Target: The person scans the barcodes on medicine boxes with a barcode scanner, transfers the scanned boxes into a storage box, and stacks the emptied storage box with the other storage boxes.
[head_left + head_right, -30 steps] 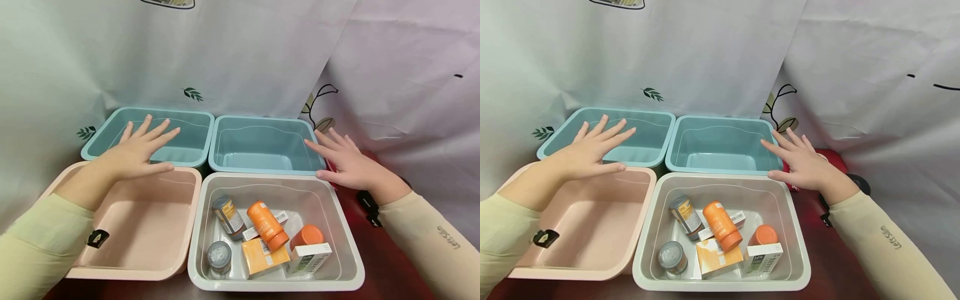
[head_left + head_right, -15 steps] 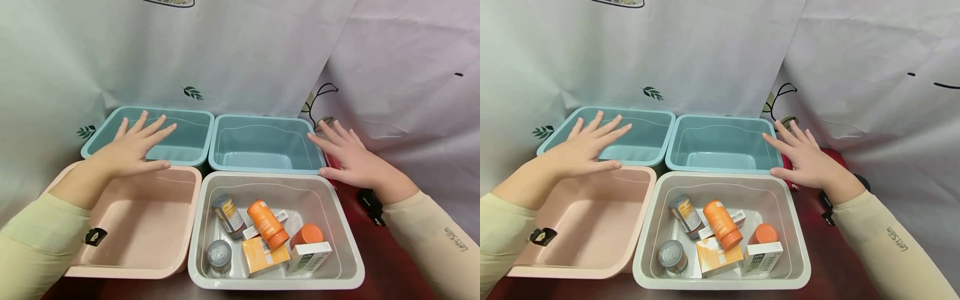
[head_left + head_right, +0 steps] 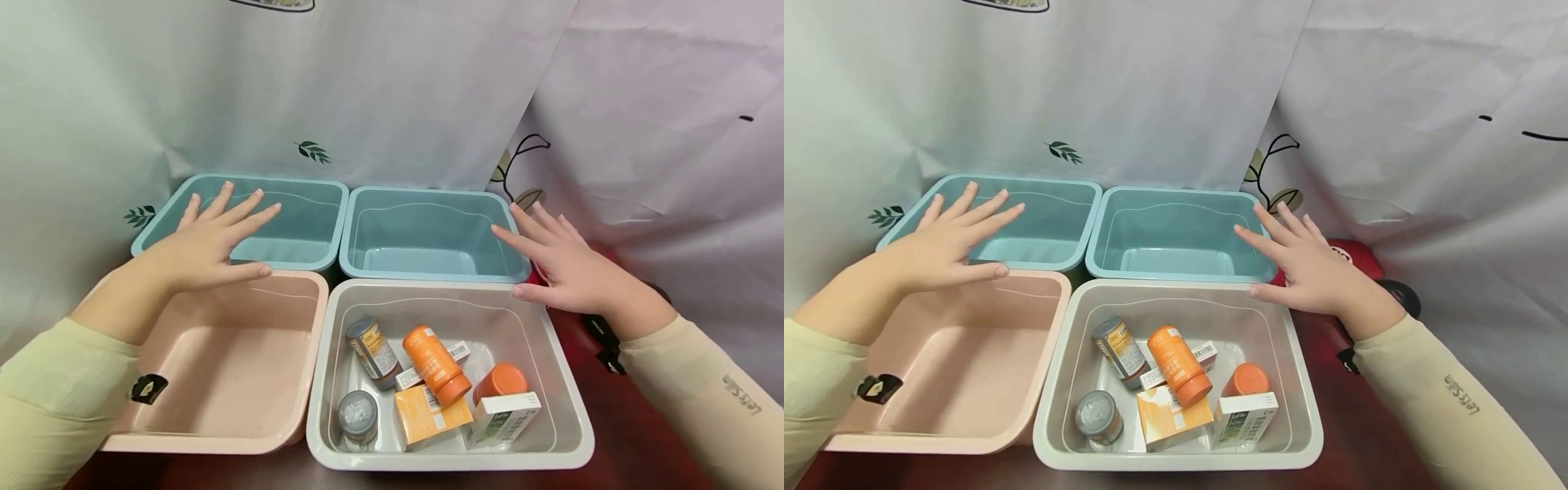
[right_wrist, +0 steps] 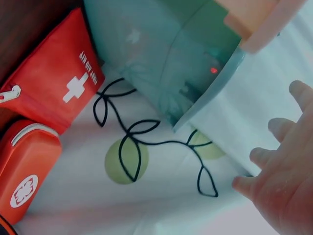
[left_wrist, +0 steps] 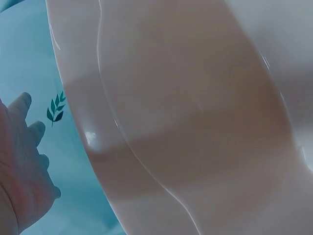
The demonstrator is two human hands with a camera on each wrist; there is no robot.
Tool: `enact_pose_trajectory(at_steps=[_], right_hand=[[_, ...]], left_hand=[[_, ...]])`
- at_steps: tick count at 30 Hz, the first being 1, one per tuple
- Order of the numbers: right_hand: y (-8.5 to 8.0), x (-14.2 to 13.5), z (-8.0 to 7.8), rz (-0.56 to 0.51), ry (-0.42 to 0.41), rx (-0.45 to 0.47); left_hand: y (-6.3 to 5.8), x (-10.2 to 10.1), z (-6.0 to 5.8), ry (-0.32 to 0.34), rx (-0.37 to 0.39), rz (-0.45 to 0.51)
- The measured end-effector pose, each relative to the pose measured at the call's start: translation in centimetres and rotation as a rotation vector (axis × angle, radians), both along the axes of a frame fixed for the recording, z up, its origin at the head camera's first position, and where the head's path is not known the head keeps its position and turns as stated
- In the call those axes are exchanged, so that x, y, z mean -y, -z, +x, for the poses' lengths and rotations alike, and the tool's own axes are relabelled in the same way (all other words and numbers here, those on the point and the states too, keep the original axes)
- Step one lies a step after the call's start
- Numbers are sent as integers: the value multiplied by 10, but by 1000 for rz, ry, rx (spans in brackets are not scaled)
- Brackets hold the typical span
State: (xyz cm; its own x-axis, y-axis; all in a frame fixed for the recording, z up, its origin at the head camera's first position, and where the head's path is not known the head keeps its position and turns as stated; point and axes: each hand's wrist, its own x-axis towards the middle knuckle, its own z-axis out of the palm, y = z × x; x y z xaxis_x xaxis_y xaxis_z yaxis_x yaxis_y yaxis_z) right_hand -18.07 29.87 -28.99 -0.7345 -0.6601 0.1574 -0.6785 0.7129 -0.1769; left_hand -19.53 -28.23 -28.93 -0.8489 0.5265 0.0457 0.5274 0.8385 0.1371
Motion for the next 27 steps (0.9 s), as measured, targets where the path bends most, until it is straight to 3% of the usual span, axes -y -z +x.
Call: enact_pose_trajectory(at_steps=[10, 19, 27], right_hand=[[5, 29, 18, -12, -68, -11], [-4, 60, 43, -62, -46, 73], [-10, 86, 59, -177, -64, 159]], left_hand=[[5, 40, 0, -54, -7, 3], [14, 83, -7, -119, 85, 29], [27, 93, -8, -105, 152, 85]])
